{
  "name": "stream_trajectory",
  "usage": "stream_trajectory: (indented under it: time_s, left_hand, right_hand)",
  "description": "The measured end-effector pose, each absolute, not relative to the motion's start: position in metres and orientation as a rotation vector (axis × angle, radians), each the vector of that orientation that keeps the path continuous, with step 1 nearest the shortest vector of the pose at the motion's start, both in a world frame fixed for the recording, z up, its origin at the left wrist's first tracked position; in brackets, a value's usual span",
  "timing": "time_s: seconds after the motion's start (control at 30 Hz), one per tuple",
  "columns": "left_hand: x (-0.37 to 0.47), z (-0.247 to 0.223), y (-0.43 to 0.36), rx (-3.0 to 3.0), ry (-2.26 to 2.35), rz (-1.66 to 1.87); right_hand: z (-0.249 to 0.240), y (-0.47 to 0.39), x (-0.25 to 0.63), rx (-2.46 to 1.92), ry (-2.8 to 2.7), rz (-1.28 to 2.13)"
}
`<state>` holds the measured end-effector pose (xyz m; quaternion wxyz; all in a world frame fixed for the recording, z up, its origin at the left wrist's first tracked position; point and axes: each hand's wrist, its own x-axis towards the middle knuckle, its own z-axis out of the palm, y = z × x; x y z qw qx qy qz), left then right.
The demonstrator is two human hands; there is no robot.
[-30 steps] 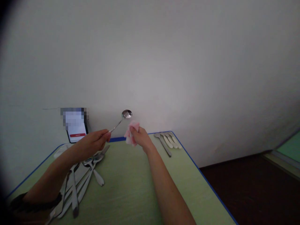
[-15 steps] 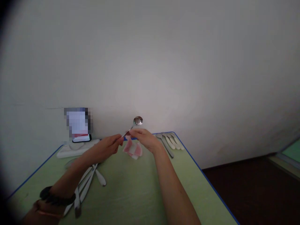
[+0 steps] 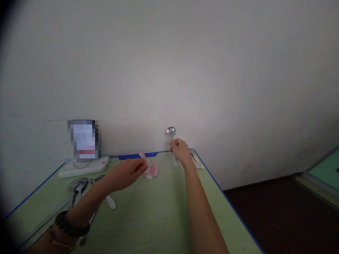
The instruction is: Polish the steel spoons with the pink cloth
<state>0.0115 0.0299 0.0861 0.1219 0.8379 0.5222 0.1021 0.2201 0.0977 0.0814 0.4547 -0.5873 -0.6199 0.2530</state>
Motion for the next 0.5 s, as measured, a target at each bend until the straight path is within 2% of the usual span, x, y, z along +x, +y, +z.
stream_trajectory:
  time_s: [0.17,0.5]
  left_hand:
    - [0.019,0.075,0.031,2.507,1.572,0.368]
    - [0.019,0.043,0.035,2.525,1.637,0.250]
  right_hand:
    - [0.083,0.096,0.238,-1.880,-1.792,0.239]
    - [0.050,0.098,0.245,-2.230,-1.896,0.122]
